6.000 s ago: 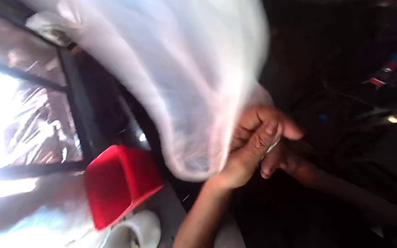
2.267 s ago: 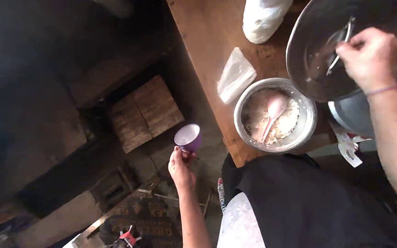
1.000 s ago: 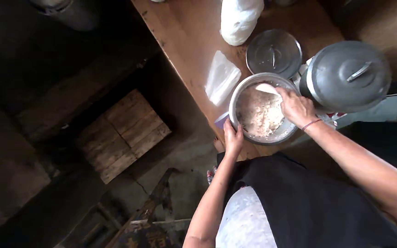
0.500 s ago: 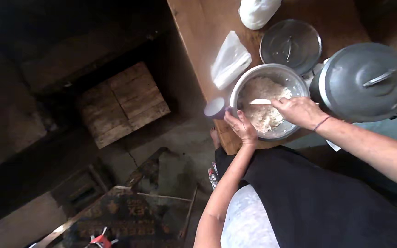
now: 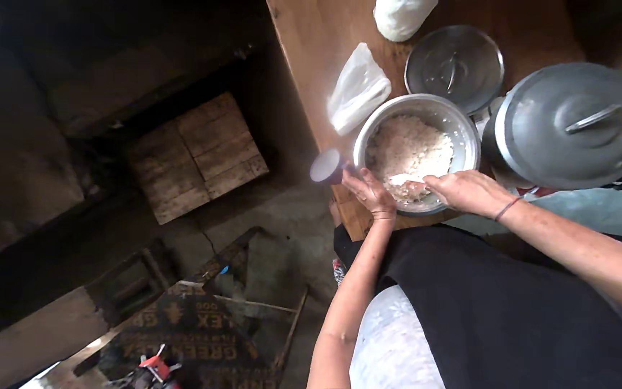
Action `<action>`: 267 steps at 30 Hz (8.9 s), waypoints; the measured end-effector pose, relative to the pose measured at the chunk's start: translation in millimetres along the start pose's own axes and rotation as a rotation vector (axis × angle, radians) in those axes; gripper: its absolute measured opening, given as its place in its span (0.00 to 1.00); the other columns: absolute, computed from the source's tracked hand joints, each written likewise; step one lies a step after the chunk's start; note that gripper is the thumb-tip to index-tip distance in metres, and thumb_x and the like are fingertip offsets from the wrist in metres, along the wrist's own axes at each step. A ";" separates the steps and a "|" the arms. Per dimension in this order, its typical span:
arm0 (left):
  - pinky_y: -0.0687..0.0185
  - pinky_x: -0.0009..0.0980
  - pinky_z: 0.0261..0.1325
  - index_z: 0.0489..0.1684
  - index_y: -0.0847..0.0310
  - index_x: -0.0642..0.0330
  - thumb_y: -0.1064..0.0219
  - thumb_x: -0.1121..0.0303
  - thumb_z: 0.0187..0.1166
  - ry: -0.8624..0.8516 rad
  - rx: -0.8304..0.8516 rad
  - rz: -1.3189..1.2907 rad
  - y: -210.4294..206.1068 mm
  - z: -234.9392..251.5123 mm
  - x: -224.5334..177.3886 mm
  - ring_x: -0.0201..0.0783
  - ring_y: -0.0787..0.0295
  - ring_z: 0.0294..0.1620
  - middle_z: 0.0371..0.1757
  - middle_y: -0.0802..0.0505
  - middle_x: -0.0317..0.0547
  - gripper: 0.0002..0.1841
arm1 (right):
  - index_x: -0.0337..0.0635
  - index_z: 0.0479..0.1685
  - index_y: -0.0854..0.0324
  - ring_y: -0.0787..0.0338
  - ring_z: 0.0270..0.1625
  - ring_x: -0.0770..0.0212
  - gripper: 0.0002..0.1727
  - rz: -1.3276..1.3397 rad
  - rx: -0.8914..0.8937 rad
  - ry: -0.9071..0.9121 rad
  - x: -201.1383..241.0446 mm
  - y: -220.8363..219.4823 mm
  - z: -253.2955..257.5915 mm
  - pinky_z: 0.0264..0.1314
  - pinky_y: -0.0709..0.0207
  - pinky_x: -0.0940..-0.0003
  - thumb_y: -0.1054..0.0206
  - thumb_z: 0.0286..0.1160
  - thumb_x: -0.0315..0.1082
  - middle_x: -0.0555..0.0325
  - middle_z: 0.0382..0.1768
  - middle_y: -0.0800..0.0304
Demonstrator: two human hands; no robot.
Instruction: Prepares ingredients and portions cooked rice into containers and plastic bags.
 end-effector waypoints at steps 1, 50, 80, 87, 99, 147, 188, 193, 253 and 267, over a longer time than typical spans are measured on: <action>0.37 0.45 0.83 0.87 0.47 0.67 0.62 0.47 0.91 0.005 -0.003 0.010 -0.3 0.2 -0.2 0.51 0.34 0.83 0.84 0.32 0.62 0.35 | 0.37 0.56 0.17 0.07 0.42 0.35 0.14 0.007 0.043 -0.010 -1.0 2.8 0.2 0.46 0.17 0.39 0.45 0.91 0.36 0.39 0.32 0.10; 0.34 0.19 0.16 0.20 0.28 0.54 0.55 0.66 0.92 0.655 0.719 -0.475 -3.6 41.3 -95.6 0.25 0.33 0.10 0.11 0.26 0.32 0.22 | 0.42 0.55 0.07 0.07 0.41 0.43 0.13 0.259 -1.024 0.004 0.6 52.9 -54.8 0.40 0.15 0.49 0.35 0.82 0.34 0.40 0.42 0.07; 0.32 0.19 0.24 0.14 0.23 0.51 0.51 0.71 0.81 0.288 1.009 -0.485 -5.6 29.4 -90.8 0.19 0.29 0.15 0.13 0.20 0.26 0.20 | 0.28 0.56 0.14 0.10 0.51 0.62 0.14 0.521 -1.082 0.205 -46.0 -1.1 -53.6 0.62 0.19 0.75 0.36 0.84 0.31 0.40 0.46 0.10; 0.22 0.21 0.34 0.23 0.19 0.52 0.42 0.66 0.83 -0.105 0.595 -0.378 29.8 32.3 -57.7 0.20 0.22 0.26 0.25 0.17 0.26 0.14 | 0.36 0.70 0.18 0.11 0.47 0.21 0.18 0.059 -0.552 -0.181 -41.2 23.3 -28.3 0.40 0.23 0.27 0.43 0.86 0.26 0.25 0.49 0.12; 0.19 0.30 0.41 0.23 0.22 0.64 0.41 0.58 0.84 -0.611 -0.015 0.075 -3.3 -4.7 10.5 0.38 0.17 0.33 0.27 0.18 0.47 0.20 | 0.26 0.74 0.28 0.08 0.41 0.29 0.23 -0.203 -0.087 -0.113 -9.4 9.6 -26.7 0.40 0.17 0.39 0.41 0.79 0.18 0.29 0.43 0.12; 0.34 0.18 0.23 0.08 0.25 0.48 0.45 0.74 0.74 0.051 0.759 -0.539 0.9 30.5 -109.3 0.18 0.31 0.15 0.13 0.22 0.24 0.19 | 0.36 0.70 0.15 0.10 0.30 0.41 0.20 0.152 -1.069 0.161 -27.0 27.8 -54.7 0.29 0.18 0.53 0.45 0.86 0.28 0.36 0.35 0.11; 0.26 0.22 0.23 0.10 0.22 0.49 0.41 0.66 0.78 -0.010 0.254 -0.531 24.5 43.4 -7.1 0.21 0.24 0.17 0.14 0.18 0.27 0.18 | 0.21 0.63 0.26 0.09 0.45 0.26 0.14 -0.109 -0.132 -0.140 5.4 5.8 11.6 0.44 0.18 0.36 0.45 0.82 0.17 0.26 0.44 0.12; 0.28 0.21 0.20 0.10 0.24 0.49 0.44 0.69 0.79 -0.021 0.263 -0.534 18.2 46.0 -9.3 0.21 0.26 0.14 0.12 0.20 0.27 0.20 | 0.25 0.60 0.22 0.09 0.47 0.23 0.14 -0.046 0.042 -0.076 16.0 -0.5 -7.8 0.45 0.19 0.32 0.46 0.83 0.22 0.25 0.42 0.11; 0.32 0.25 0.24 0.06 0.27 0.54 0.39 0.73 0.73 -0.143 0.587 -0.194 6.5 36.2 -89.1 0.23 0.29 0.16 0.12 0.23 0.28 0.19 | 0.35 0.39 0.17 0.25 0.26 0.61 0.27 0.859 -0.279 -0.207 -7.1 8.6 -16.1 0.33 0.28 0.59 0.52 0.94 0.49 0.57 0.23 0.26; 0.28 0.22 0.28 0.08 0.23 0.52 0.42 0.77 0.73 0.015 0.743 -0.300 29.0 62.4 -87.4 0.20 0.25 0.19 0.14 0.19 0.27 0.18 | 0.29 0.45 0.15 0.11 0.44 0.26 0.31 0.610 -0.431 -0.489 14.9 13.2 -20.3 0.45 0.25 0.26 0.50 0.93 0.51 0.29 0.34 0.13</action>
Point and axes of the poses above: each hand's wrist, its own z-axis towards the middle knuckle, its own y-axis out of the back of the hand, x = y × z, the point moved 2 cm from there along z, towards the middle knuckle
